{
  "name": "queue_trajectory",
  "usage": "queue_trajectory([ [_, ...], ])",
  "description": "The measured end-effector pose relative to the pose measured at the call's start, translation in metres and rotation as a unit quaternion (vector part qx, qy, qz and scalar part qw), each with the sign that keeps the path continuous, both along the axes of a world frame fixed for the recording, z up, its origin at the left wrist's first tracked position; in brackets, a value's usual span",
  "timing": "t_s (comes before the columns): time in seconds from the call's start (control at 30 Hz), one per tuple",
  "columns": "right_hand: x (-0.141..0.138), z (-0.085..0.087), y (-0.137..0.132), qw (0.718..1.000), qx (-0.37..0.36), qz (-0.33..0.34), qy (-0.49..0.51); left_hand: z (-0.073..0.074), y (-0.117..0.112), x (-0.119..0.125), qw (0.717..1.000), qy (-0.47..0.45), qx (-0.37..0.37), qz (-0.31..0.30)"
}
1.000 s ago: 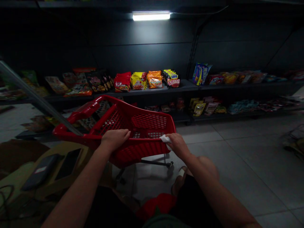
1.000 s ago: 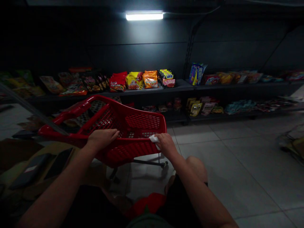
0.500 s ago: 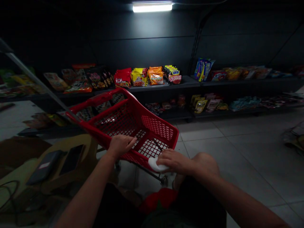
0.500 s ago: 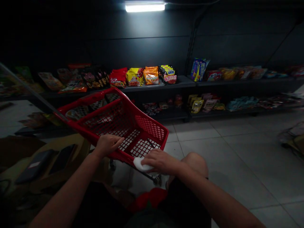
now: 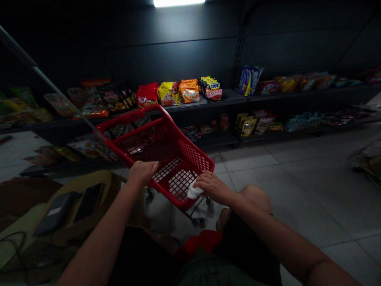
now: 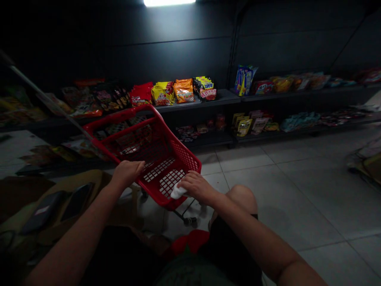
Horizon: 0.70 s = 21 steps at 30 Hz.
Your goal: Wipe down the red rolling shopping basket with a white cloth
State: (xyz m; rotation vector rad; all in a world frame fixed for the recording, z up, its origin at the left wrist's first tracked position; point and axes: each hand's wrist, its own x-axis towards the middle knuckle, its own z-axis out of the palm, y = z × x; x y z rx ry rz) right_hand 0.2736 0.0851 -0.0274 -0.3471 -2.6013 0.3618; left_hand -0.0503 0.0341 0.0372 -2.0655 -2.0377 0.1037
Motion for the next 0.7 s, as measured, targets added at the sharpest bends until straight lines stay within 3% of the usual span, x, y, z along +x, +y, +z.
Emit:
queue_trajectory([
  [0.13, -0.017, -0.002, -0.005, 0.999, -0.001, 0.039, -0.006, -0.011, -0.025, 0.036, 0.997, -0.066, -0.039, -0.029],
  [0.27, -0.002, -0.009, 0.034, 1.0, 0.012, 0.021, 0.017, -0.028, -0.043, 0.061, 0.988, -0.083, -0.048, -0.118],
  [0.37, 0.015, -0.021, 0.059, 0.996, -0.005, -0.019, 0.09, -0.032, -0.038, 0.063, 0.99, -0.083, -0.019, -0.113],
  [0.47, 0.019, -0.038, 0.058, 0.976, -0.058, -0.067, 0.199, -0.033, -0.026, 0.064, 0.991, -0.083, 0.0, -0.104],
  [0.53, 0.013, -0.049, 0.046, 0.938, -0.105, -0.147, 0.296, -0.033, -0.019, 0.066, 0.992, -0.085, 0.009, -0.097],
  [0.57, 0.008, -0.054, 0.039, 0.906, -0.134, -0.203, 0.346, -0.033, -0.017, 0.068, 0.992, -0.085, 0.013, -0.092],
  [0.67, -0.009, -0.065, 0.022, 0.775, -0.231, -0.373, 0.455, -0.034, -0.014, 0.072, 0.993, -0.08, 0.024, -0.078],
  [0.7, -0.016, -0.068, 0.017, 0.742, -0.257, -0.409, 0.464, -0.034, -0.013, 0.072, 0.994, -0.076, 0.026, -0.074],
])
